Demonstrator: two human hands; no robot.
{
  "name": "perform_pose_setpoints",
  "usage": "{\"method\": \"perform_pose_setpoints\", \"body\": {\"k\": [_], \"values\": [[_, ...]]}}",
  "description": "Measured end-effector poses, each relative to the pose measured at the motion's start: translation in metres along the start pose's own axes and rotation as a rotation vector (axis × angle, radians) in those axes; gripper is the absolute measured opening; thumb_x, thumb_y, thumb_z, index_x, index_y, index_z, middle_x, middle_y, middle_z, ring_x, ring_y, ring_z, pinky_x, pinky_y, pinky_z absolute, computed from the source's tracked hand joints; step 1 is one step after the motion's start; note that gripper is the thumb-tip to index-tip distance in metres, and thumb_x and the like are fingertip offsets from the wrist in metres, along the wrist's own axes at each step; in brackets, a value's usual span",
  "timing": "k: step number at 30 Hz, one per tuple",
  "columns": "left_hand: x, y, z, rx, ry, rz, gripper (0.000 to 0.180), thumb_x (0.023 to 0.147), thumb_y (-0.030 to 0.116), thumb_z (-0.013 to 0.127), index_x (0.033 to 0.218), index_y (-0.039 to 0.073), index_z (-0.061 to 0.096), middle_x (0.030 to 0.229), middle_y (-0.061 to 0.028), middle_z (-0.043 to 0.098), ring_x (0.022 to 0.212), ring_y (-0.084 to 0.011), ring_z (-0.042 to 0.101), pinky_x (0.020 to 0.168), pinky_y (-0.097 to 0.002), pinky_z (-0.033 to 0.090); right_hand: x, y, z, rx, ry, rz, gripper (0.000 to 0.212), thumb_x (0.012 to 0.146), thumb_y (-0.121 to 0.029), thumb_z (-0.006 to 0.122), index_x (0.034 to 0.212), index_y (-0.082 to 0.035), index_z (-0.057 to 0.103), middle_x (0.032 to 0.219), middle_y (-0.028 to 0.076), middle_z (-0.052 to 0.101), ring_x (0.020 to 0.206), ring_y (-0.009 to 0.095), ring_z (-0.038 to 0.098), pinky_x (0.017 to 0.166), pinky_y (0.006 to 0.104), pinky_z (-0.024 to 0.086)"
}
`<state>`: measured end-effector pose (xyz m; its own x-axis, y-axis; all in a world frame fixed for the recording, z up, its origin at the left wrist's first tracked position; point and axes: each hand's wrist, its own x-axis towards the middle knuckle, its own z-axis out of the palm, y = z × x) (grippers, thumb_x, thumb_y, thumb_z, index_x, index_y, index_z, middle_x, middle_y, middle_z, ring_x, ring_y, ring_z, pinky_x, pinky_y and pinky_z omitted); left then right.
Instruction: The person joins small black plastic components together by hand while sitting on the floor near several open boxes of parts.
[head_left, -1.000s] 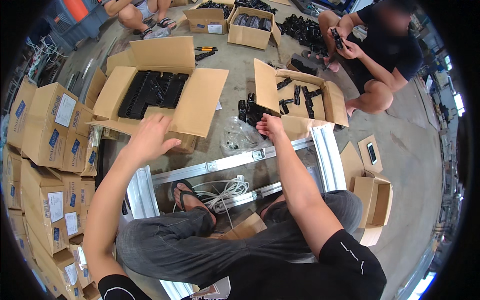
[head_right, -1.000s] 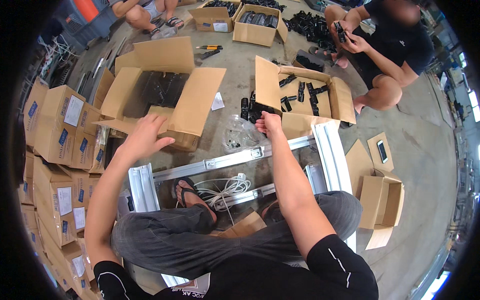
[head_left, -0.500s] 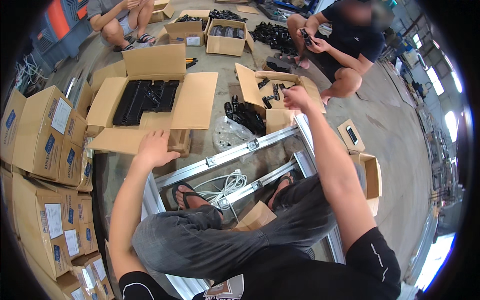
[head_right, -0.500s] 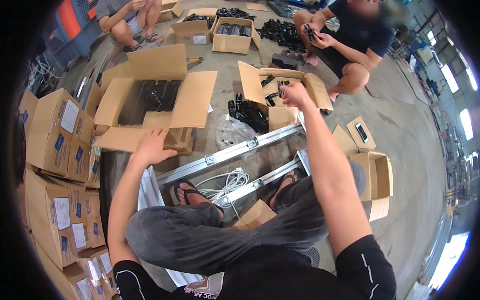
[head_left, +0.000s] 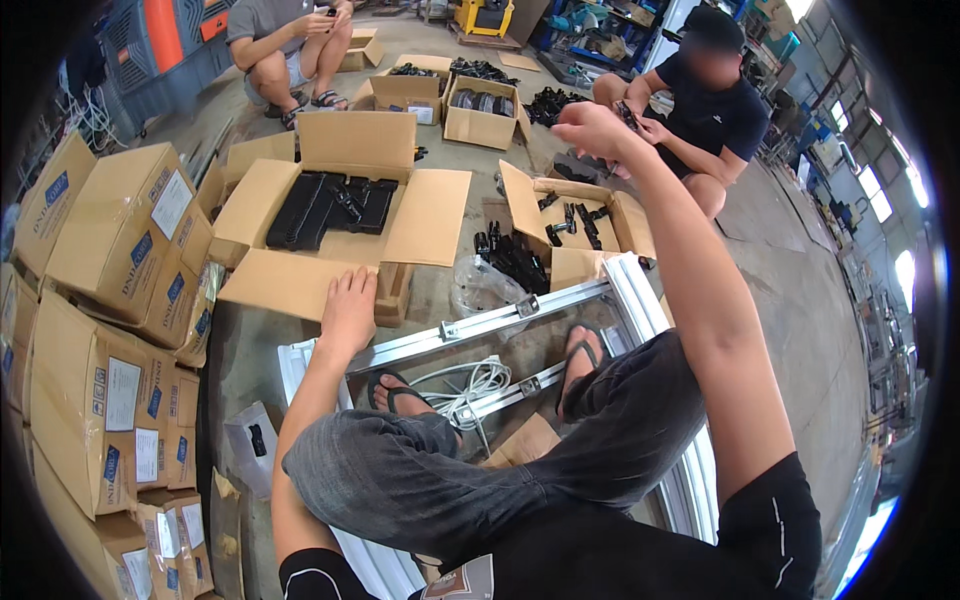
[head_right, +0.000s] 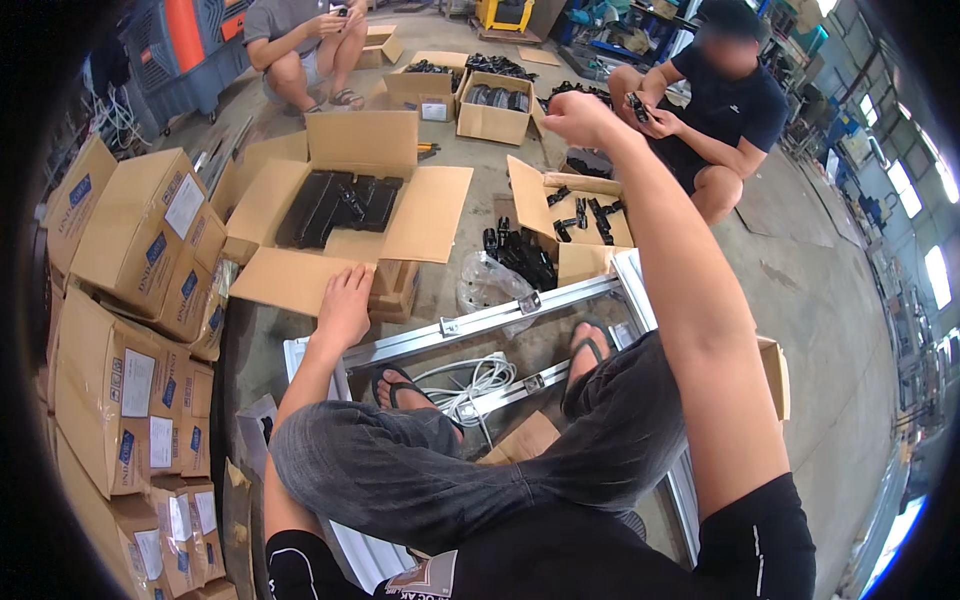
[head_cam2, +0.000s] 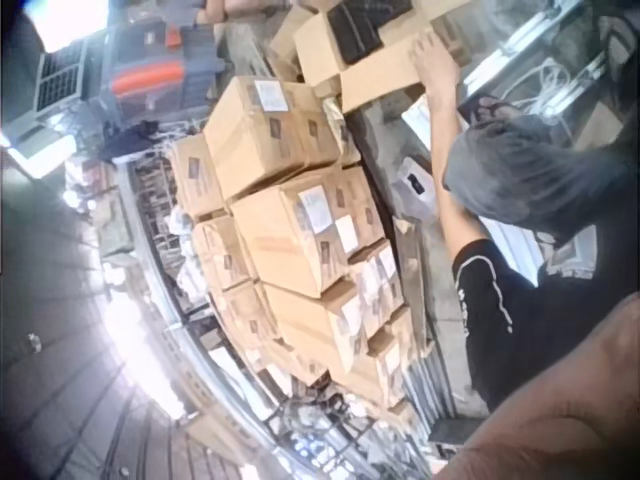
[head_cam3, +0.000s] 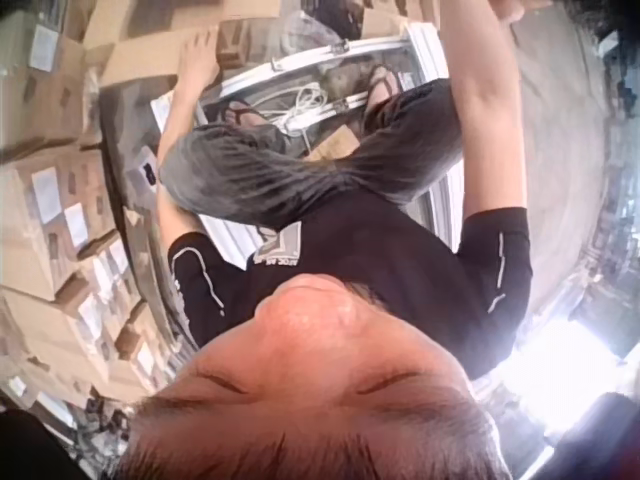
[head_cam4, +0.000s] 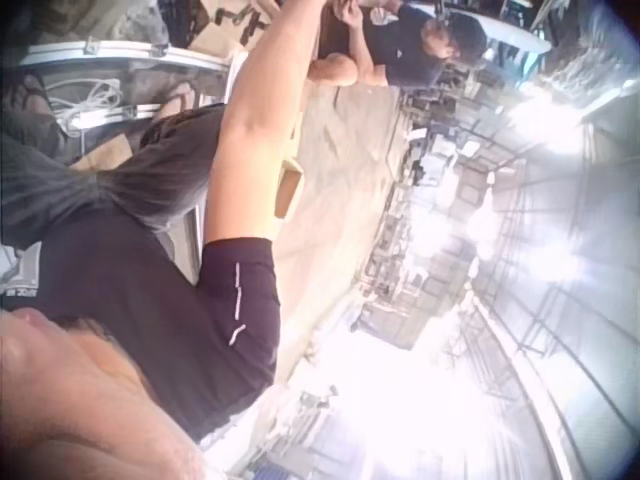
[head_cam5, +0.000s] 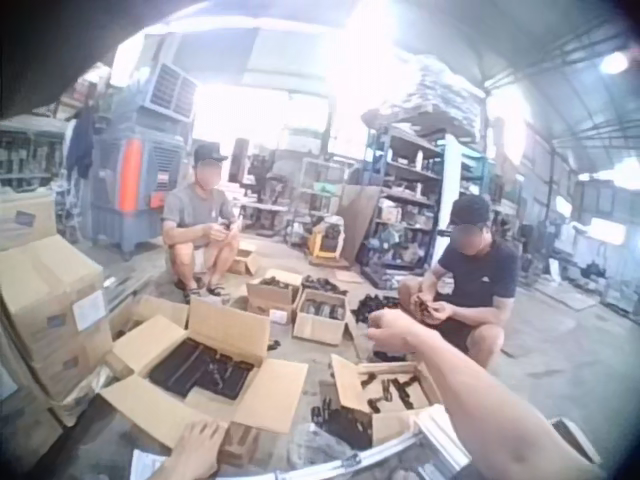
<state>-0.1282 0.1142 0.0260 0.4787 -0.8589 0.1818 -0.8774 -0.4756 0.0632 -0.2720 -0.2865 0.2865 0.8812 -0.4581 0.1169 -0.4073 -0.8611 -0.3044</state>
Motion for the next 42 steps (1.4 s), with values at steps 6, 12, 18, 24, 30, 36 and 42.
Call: {"method": "perform_pose_setpoints", "body": {"k": [6, 12, 18, 24, 30, 36, 42], "values": [[-0.006, 0.006, -0.003, -0.034, 0.017, -0.009, 0.06, 0.08, 0.002, 0.059, 0.138, -0.002, 0.047, 0.146, -0.0184, 0.047, 0.136, -0.0362, 0.042, 0.116, -0.0492, 0.03, 0.014, -0.006, 0.014, -0.144, 0.008, -0.151, 0.036, 0.085, -0.031, 0.062, 0.093, 0.002, 0.07, 0.076, 0.017, 0.071, 0.072, 0.027, 0.072, 0.071, 0.0387, 0.056], [-0.013, 0.008, -0.011, -0.162, 0.003, -0.019, 0.068, 0.081, 0.014, 0.067, 0.142, -0.002, 0.044, 0.149, -0.0205, 0.044, 0.141, -0.0382, 0.037, 0.119, -0.0489, 0.027, 0.021, 0.023, 0.027, -0.078, -0.177, 0.036, 0.033, 0.089, -0.028, 0.064, 0.097, 0.003, 0.067, 0.082, 0.015, 0.071, 0.065, 0.022, 0.07, 0.067, 0.0365, 0.055], [-0.009, 0.007, -0.024, -0.327, -0.032, -0.067, 0.067, 0.081, 0.031, 0.074, 0.134, -0.005, 0.053, 0.146, -0.0232, 0.048, 0.14, -0.039, 0.039, 0.118, -0.0458, 0.029, 0.023, 0.075, 0.072, 0.12, -0.228, 0.108, 0.035, 0.089, -0.029, 0.065, 0.101, 0.003, 0.069, 0.083, 0.015, 0.072, 0.065, 0.021, 0.071, 0.063, 0.0354, 0.056], [0.014, 0.01, -0.09, -0.433, -0.254, -0.237, 0.06, 0.084, 0.035, 0.075, 0.124, -0.008, 0.061, 0.129, -0.0243, 0.061, 0.122, -0.0332, 0.058, 0.104, -0.039, 0.045, 0.048, 0.117, 0.071, 0.36, -0.187, 0.183, 0.034, 0.087, -0.029, 0.064, 0.098, 0.003, 0.068, 0.075, 0.013, 0.07, 0.062, 0.019, 0.069, 0.054, 0.0333, 0.055], [0.061, 0.003, -0.125, -0.28, -0.457, -0.304, 0.055, 0.092, 0.036, 0.066, 0.123, -0.009, 0.06, 0.111, -0.0256, 0.068, 0.105, -0.0301, 0.068, 0.09, -0.0376, 0.052, 0.042, 0.129, 0.078, 0.418, -0.168, 0.2, 0.038, 0.087, -0.031, 0.063, 0.102, 0.003, 0.069, 0.077, 0.016, 0.072, 0.067, 0.022, 0.071, 0.06, 0.0354, 0.057], [0.137, -0.017, -0.103, -0.052, -0.474, -0.214, 0.047, 0.089, 0.03, 0.066, 0.119, -0.006, 0.063, 0.114, -0.0241, 0.068, 0.109, -0.0391, 0.065, 0.095, -0.0441, 0.051, 0.041, 0.159, 0.088, 0.262, -0.217, 0.239, 0.037, 0.082, -0.03, 0.062, 0.094, 0.003, 0.069, 0.078, 0.017, 0.072, 0.067, 0.024, 0.071, 0.067, 0.0372, 0.057], [0.208, -0.036, -0.047, 0.098, -0.419, -0.167, 0.047, 0.082, 0.02, 0.07, 0.124, 0.003, 0.058, 0.128, -0.0178, 0.061, 0.118, -0.0345, 0.06, 0.096, -0.0447, 0.052, 0.052, 0.215, 0.134, 0.178, -0.229, 0.314, 0.035, 0.082, -0.03, 0.063, 0.088, 0.004, 0.069, 0.078, 0.02, 0.07, 0.068, 0.029, 0.072, 0.071, 0.0375, 0.056]]}}
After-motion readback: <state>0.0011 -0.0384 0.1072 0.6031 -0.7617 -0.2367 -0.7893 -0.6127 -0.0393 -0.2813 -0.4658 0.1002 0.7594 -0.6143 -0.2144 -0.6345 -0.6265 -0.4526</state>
